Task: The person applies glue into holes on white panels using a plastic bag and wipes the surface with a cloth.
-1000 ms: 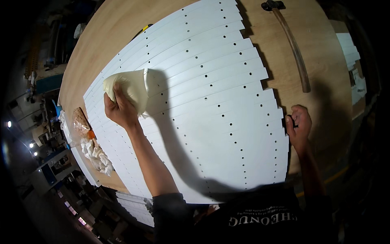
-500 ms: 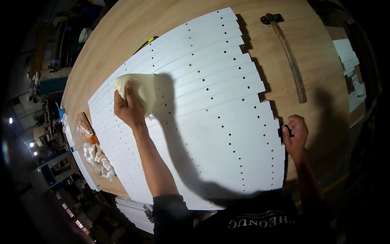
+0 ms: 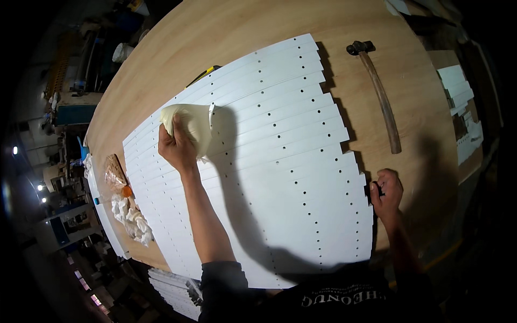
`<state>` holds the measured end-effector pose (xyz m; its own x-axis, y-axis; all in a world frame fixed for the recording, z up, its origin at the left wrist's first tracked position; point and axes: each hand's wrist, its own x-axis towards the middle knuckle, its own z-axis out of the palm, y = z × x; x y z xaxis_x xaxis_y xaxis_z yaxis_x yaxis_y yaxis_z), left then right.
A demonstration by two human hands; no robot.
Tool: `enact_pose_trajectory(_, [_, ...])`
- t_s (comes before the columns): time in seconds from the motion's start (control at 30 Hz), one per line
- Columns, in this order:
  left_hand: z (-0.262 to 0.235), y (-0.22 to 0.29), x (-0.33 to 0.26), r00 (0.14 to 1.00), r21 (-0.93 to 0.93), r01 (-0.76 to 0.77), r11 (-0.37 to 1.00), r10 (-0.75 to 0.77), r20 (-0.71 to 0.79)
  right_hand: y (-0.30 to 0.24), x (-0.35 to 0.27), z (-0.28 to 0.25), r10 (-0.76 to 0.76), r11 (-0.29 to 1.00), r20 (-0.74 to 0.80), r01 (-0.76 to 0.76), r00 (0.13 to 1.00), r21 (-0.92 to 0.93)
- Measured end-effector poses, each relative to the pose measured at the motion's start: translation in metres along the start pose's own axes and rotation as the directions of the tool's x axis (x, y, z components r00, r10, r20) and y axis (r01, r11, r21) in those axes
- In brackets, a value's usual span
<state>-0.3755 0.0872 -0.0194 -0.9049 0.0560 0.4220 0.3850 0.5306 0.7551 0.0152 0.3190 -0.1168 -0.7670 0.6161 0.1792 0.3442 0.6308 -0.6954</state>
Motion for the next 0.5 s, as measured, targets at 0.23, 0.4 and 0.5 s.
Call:
enact_pose_trajectory(0.23, [0.008, -0.004, 0.001, 0.999, 0.062, 0.034, 0.997, -0.035, 0.015, 0.003, -0.001, 0.0, -0.009, 1.0, -0.007, 0.009, 1.0, -0.012])
enact_pose_trajectory(0.4, [0.011, -0.005, 0.003, 1.0, 0.045, 0.024, 0.999, -0.025, 0.018, 0.0, 0.002, -0.001, -0.024, 1.0, -0.013, 0.024, 1.0, 0.0])
enact_pose_trajectory(0.5, [0.014, -0.007, 0.005, 1.0, 0.03, -0.002, 1.0, 0.002, -0.005, 0.001, 0.003, -0.003, -0.073, 0.997, -0.019, 0.073, 0.997, -0.022])
